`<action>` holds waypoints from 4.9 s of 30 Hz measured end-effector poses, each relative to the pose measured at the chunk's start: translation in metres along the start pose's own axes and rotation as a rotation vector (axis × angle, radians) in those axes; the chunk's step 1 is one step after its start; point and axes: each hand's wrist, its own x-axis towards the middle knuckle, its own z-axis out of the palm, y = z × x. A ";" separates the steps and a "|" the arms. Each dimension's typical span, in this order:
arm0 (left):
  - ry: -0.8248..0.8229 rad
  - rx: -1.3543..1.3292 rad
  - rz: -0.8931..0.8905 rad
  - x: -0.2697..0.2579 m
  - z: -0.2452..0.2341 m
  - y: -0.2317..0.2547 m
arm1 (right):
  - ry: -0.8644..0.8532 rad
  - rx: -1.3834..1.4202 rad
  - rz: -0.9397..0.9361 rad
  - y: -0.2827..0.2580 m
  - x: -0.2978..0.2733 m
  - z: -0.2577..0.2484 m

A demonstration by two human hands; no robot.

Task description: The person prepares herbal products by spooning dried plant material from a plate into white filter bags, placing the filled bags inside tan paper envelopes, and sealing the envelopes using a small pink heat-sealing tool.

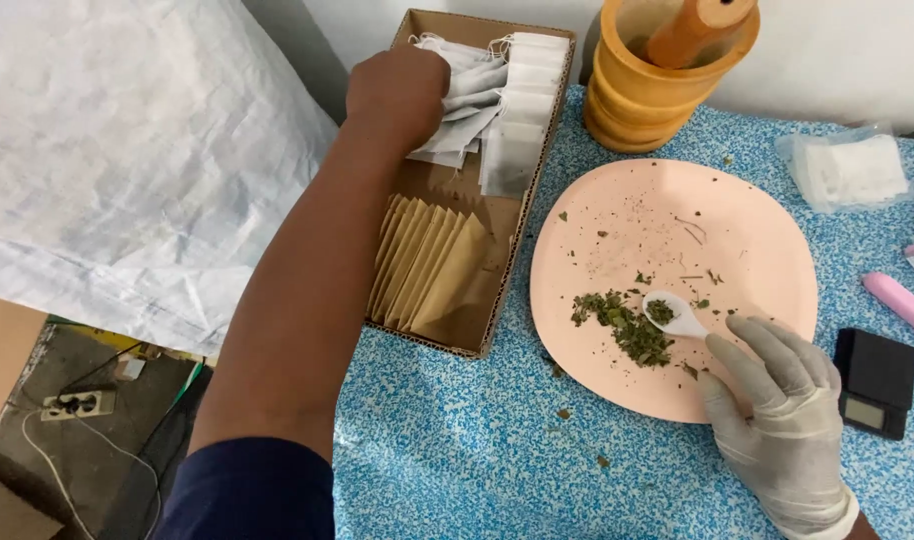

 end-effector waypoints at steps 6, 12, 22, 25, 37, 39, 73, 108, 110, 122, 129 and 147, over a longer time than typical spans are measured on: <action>0.044 -0.035 -0.023 0.006 0.000 -0.005 | 0.016 0.023 -0.017 -0.002 0.001 0.000; 0.244 -0.315 -0.042 0.010 0.000 -0.021 | 0.020 0.026 -0.028 -0.002 0.003 -0.001; 0.616 -0.720 0.129 -0.004 -0.013 -0.028 | 0.036 0.033 -0.030 -0.005 0.004 -0.002; 0.688 -0.798 0.188 -0.011 -0.023 -0.022 | 0.041 0.026 -0.052 -0.004 0.005 -0.001; 0.672 -0.820 0.430 -0.092 -0.064 0.040 | 0.105 0.012 -0.099 -0.014 0.012 -0.012; 0.645 -0.815 0.462 -0.109 -0.070 0.058 | 0.121 0.007 -0.096 -0.014 0.015 -0.014; 0.109 -1.419 0.605 -0.188 0.011 0.240 | 0.159 0.812 0.692 -0.033 0.038 -0.047; 0.847 -1.207 0.565 -0.176 0.067 0.230 | 0.116 0.142 0.551 0.048 -0.028 -0.111; 0.874 -1.205 0.602 -0.175 0.067 0.231 | 0.274 0.268 0.527 0.046 -0.046 -0.100; 0.866 -1.210 0.601 -0.177 0.053 0.233 | 0.339 0.177 0.515 0.057 -0.055 -0.083; 0.876 -1.202 0.587 -0.175 0.055 0.233 | 0.296 0.151 0.550 0.061 -0.056 -0.081; 0.837 -1.201 0.594 -0.179 0.054 0.236 | 0.120 -0.019 0.656 0.064 -0.059 -0.083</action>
